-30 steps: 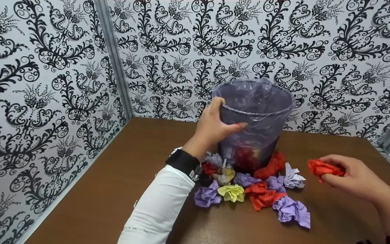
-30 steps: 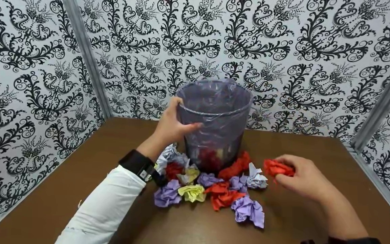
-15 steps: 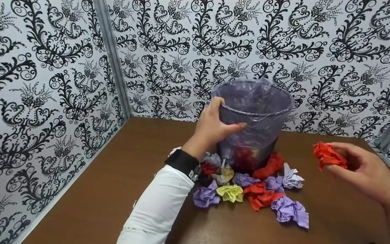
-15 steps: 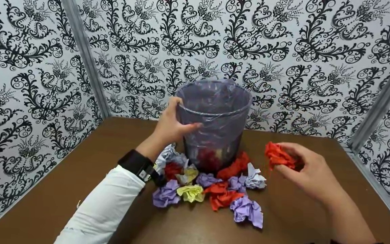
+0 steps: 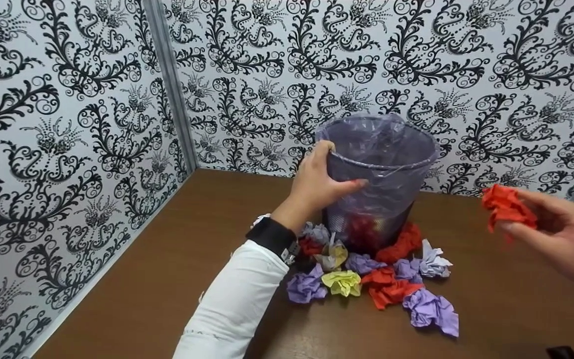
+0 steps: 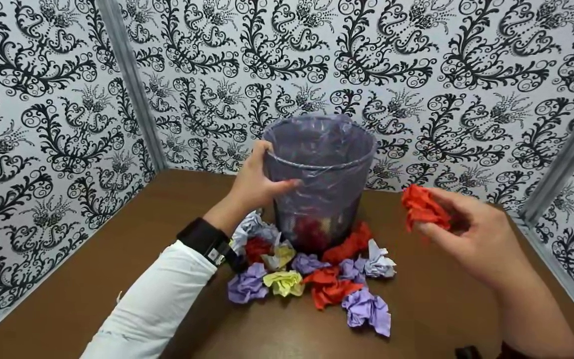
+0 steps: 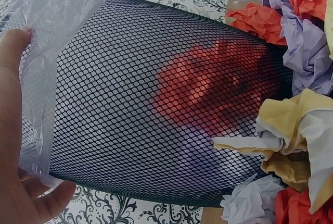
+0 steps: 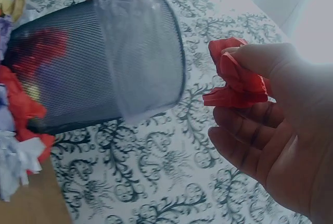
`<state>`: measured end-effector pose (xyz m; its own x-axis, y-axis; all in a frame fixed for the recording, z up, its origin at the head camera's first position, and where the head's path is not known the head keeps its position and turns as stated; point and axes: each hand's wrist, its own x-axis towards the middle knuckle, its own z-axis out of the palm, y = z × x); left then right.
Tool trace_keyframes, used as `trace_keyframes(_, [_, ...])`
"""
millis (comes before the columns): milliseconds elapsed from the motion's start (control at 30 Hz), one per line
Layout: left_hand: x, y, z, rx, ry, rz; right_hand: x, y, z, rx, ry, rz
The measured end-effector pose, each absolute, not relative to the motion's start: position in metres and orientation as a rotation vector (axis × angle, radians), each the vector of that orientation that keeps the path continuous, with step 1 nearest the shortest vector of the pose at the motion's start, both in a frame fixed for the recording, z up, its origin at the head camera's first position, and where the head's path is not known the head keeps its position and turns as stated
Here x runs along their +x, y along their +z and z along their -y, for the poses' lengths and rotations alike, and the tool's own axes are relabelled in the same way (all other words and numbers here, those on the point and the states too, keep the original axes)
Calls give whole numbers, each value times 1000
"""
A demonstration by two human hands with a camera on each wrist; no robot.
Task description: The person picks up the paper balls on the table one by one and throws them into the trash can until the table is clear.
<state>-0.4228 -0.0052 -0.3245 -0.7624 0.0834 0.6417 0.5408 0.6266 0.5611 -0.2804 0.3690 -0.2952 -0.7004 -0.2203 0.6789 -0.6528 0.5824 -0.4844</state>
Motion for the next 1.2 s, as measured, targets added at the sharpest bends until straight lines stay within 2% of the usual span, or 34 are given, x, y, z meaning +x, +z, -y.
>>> trace_keyframes(267, [-423, -324, 5, -500, -1072, 2273, -293, -237, -363, 824, 1043, 2191])
trace_keyframes(533, [-421, -325, 5, -473, -1082, 2283, -302, -182, -343, 704, 797, 2334])
trace_keyframes(800, [-421, -325, 5, -479, -1069, 2274, -329, -143, -319, 666, 548, 2395])
trace_keyframes(1033, [-422, -324, 4, -467, -1048, 2283, -351, -113, -287, 647, 593, 2575])
trace_keyframes(1200, [-422, -323, 4, -464, -1048, 2290, -369, -105, -268, 634, 580, 2660])
